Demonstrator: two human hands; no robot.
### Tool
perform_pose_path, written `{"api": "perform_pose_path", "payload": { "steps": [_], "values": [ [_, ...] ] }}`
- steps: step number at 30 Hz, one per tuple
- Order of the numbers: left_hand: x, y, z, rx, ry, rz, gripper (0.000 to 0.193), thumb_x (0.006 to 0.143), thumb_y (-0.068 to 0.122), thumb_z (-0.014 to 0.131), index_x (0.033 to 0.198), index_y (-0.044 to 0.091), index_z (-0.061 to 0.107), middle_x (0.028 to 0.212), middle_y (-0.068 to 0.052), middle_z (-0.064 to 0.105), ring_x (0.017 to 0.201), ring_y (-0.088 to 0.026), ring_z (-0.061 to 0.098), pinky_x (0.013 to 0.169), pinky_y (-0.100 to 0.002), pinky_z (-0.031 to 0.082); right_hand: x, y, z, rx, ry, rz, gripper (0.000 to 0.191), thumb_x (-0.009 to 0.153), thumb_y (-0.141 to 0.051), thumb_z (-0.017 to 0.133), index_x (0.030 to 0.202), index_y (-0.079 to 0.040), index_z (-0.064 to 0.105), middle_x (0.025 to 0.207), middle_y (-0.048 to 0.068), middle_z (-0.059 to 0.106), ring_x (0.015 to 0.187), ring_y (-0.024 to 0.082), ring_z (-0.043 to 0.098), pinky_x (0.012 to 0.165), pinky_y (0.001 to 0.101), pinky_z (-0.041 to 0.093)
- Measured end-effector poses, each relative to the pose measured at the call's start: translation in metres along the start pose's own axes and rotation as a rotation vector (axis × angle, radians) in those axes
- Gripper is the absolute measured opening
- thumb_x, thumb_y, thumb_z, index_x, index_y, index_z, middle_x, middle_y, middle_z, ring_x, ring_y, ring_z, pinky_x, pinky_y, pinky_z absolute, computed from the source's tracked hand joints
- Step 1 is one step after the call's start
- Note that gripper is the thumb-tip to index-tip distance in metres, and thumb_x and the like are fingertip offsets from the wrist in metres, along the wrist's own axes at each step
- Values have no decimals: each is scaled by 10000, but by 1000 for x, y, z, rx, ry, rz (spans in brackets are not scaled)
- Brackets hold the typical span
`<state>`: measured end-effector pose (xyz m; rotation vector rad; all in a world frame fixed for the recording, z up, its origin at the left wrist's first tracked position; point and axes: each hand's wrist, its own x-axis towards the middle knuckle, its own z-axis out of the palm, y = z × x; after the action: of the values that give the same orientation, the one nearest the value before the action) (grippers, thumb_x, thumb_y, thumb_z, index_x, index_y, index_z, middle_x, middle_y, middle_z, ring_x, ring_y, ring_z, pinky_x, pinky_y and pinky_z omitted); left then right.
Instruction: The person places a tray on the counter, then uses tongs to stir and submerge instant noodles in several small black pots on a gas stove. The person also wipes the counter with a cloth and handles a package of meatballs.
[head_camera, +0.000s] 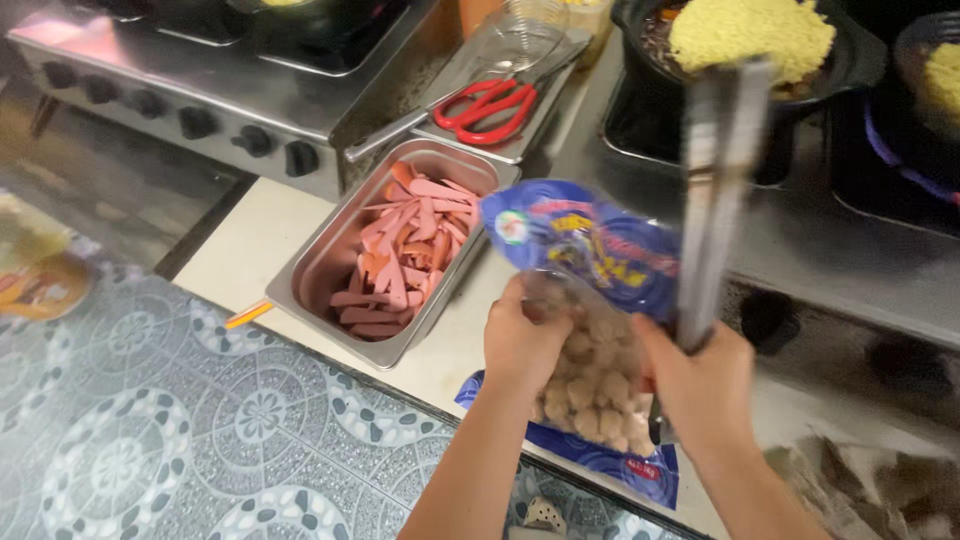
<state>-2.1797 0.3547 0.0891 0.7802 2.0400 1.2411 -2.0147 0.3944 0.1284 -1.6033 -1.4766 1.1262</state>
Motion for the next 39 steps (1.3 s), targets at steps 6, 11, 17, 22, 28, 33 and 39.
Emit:
{"api": "perform_pose_path", "payload": {
  "steps": [6,11,17,22,28,33,39],
  "values": [
    [-23,21,-8,17,390,822,124,807,100,736,909,75,670,1086,-202,663,968,-368,613,754,-380,567,1,-22,-17,465,54,49,181,927,-104,730,834,-5,610,623,66,574,484,190,540,443,341,407],
    [-60,54,-38,-335,-93,306,170,1004,147,599,877,39,565,677,-75,564,631,-139,518,567,-338,450,-16,-61,-29,714,-71,-26,142,952,-74,687,856,-89,584,626,4,533,517,128,498,479,305,426],
    [-96,87,-75,-344,1,436,134,1017,170,548,957,50,551,724,-29,538,668,-100,489,575,-310,446,-39,-116,-17,824,-403,-118,186,998,-104,670,841,-60,582,584,7,491,480,121,463,469,313,394],
    [-96,96,-144,-664,-81,342,192,1008,184,666,1029,12,583,872,-24,594,794,-107,515,724,-292,475,-57,-161,27,728,-466,-88,159,958,-123,666,844,-13,650,566,45,523,442,166,492,441,336,405],
    [-88,72,-250,-381,-360,341,481,708,101,891,1133,29,677,964,-10,735,887,-73,688,845,-258,574,-109,-184,123,529,-561,-93,184,910,-135,777,826,-14,668,603,13,577,481,117,511,419,293,372],
    [-45,49,-321,-226,-346,460,229,761,80,848,956,14,749,954,19,745,873,-58,698,815,-262,580,-125,-212,191,406,-629,-296,184,840,-191,767,765,-32,712,585,-7,630,475,76,551,423,253,414],
    [14,15,-391,-158,-176,253,157,854,132,792,978,53,846,811,50,819,765,-42,691,731,-253,577,-147,-230,246,271,-500,-282,232,915,-235,783,867,-19,712,563,16,606,445,85,552,391,274,429]
  ]
}}
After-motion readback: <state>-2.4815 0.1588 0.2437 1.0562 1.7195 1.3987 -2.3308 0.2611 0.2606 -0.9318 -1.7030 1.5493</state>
